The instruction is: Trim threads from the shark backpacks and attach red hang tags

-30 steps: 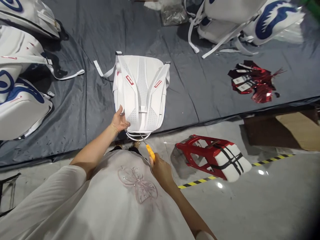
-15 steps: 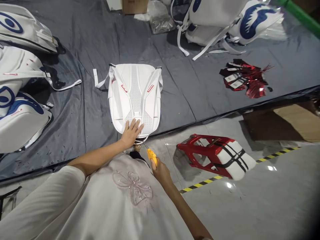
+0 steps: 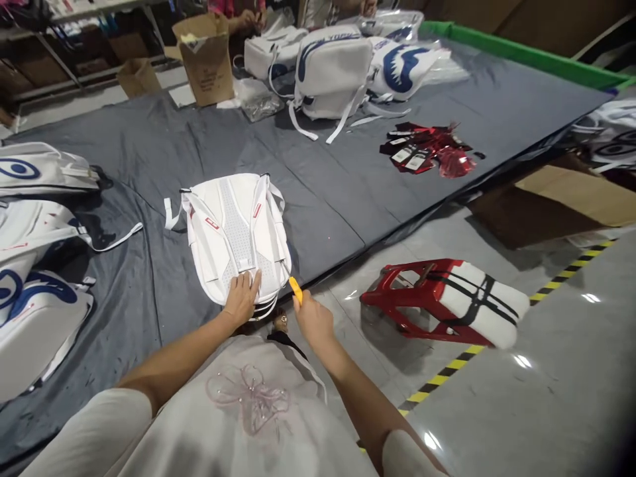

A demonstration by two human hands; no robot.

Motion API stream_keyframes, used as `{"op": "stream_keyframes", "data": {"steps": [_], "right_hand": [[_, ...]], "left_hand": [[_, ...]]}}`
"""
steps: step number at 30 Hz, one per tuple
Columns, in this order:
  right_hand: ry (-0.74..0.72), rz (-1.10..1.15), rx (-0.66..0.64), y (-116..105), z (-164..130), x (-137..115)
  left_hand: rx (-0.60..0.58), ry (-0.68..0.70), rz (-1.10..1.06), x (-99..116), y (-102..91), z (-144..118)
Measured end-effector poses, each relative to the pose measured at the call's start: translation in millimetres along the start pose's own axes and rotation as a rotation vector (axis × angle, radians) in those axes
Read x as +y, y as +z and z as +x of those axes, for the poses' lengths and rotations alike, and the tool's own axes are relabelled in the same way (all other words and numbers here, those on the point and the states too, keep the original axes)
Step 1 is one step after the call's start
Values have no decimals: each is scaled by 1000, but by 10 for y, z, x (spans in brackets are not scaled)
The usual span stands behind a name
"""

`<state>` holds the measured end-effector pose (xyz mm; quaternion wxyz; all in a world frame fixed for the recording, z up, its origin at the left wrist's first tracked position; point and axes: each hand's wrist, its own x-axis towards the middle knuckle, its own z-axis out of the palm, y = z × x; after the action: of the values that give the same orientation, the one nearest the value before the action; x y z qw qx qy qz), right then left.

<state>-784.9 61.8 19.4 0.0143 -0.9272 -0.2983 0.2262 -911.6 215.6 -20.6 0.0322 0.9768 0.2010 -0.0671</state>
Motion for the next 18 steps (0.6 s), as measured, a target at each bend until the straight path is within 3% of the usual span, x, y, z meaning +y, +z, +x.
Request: {"op": "stream_keyframes", "data": {"steps": [3,9,14,18], "right_hand": [[-77,19,15,62,176,-3],[-127,139,40,389,363,144],[-163,198,31,310,414,265],[-200,250,3,270,144,622]], "left_hand": [[-6,-40,3,50,19,46],[57,-149,5,165,181,30],[41,-141,-28,151,177,61],[74,-81,-143,90,108,174]]}}
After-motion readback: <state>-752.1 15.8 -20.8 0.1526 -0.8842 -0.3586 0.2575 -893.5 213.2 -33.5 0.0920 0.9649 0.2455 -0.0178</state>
